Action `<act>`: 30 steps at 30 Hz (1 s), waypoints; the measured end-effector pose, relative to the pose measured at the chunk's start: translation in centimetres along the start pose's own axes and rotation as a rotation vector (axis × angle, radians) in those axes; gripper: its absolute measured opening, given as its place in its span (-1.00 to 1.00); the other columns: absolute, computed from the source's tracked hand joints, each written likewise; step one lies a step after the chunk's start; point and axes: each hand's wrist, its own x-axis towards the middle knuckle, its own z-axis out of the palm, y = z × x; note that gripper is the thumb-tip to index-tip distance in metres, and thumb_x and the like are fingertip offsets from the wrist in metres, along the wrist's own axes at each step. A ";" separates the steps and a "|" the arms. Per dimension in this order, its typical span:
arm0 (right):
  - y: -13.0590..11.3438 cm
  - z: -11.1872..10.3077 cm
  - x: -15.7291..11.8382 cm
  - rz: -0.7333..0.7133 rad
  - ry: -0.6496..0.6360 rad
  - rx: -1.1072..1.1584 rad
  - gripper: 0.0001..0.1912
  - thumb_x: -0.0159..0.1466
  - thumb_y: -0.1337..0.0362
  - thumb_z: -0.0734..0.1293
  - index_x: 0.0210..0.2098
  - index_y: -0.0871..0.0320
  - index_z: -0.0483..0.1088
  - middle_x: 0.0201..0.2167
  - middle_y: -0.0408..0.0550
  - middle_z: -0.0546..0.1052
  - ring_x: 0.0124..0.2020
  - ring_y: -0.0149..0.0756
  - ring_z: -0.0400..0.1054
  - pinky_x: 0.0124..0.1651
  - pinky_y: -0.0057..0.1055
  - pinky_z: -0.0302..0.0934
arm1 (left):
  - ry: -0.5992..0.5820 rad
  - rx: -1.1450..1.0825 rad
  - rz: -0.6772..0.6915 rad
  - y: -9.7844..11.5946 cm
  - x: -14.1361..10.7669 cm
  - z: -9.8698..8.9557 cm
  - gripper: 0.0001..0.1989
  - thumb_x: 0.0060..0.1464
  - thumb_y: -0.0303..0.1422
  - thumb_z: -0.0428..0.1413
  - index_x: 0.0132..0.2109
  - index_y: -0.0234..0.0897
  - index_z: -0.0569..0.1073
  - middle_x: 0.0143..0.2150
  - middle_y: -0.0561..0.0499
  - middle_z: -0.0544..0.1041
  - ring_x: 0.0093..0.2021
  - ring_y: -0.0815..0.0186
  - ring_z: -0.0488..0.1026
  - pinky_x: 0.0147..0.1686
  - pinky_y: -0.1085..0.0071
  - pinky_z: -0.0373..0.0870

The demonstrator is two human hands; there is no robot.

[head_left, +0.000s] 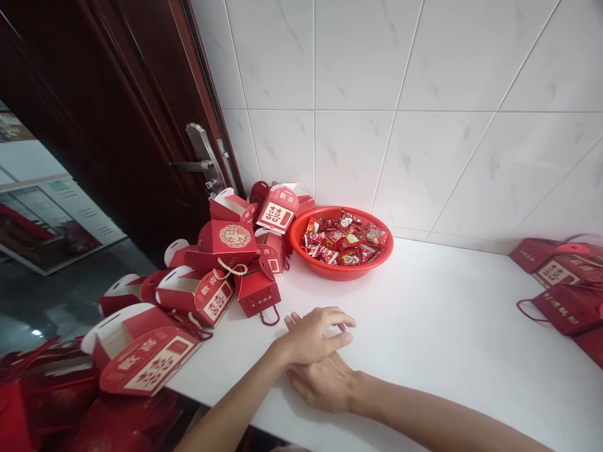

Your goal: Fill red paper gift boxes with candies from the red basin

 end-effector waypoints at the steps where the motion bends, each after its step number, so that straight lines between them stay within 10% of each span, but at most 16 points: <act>1: -0.2 0.0 0.1 0.004 0.017 0.017 -0.50 0.31 0.35 0.22 0.24 0.25 0.30 0.18 0.19 0.46 0.27 0.01 0.26 0.34 0.02 0.15 | 0.069 0.006 0.037 0.0 -0.5 -0.5 -0.77 0.20 -0.33 0.12 -0.04 -0.20 0.58 -0.02 -0.04 0.62 -0.02 0.22 0.55 0.02 0.33 0.43; 10: -0.3 -1.4 -0.8 0.123 0.193 0.097 -0.49 0.19 0.48 0.24 0.14 0.21 0.27 0.25 0.25 0.34 0.33 0.06 0.15 0.33 0.17 0.09 | 0.867 0.583 -0.111 -3.4 -5.8 -9.5 -0.76 0.18 -0.27 0.03 -0.21 -0.20 0.59 -0.16 -0.07 0.61 -0.09 0.14 0.54 0.01 0.23 0.44; 16: -0.6 0.0 -2.9 0.174 0.305 0.181 -0.50 0.17 0.53 0.21 0.09 0.11 0.27 0.16 0.16 0.41 0.25 -0.02 0.25 0.26 0.06 0.21 | 1.117 0.657 -0.317 -3.9 -8.4 -9.3 -0.80 0.11 -0.27 0.12 -0.19 -0.16 0.61 -0.34 0.00 0.54 -0.30 0.20 0.51 -0.18 0.29 0.45; 26: -0.2 -0.1 -3.3 0.264 0.359 0.254 -0.61 0.24 0.50 0.19 0.02 0.07 0.28 0.10 0.13 0.44 0.17 -0.02 0.32 0.13 0.00 0.32 | 1.140 0.620 -0.364 -4.7 -9.7 -8.8 -0.78 0.06 -0.23 0.20 -0.12 -0.09 0.60 -0.03 -0.09 0.52 0.02 0.04 0.50 0.11 0.10 0.42; 30: 0.1 0.0 -3.3 0.308 0.408 0.252 -0.66 0.30 0.43 0.20 0.05 0.07 0.28 0.13 0.14 0.42 0.19 -0.04 0.31 0.15 -0.04 0.32 | 0.966 0.488 -0.341 -4.6 -9.1 -8.2 -0.72 0.00 -0.20 0.23 -0.11 -0.11 0.61 0.01 -0.07 0.56 0.03 0.02 0.52 0.07 0.11 0.46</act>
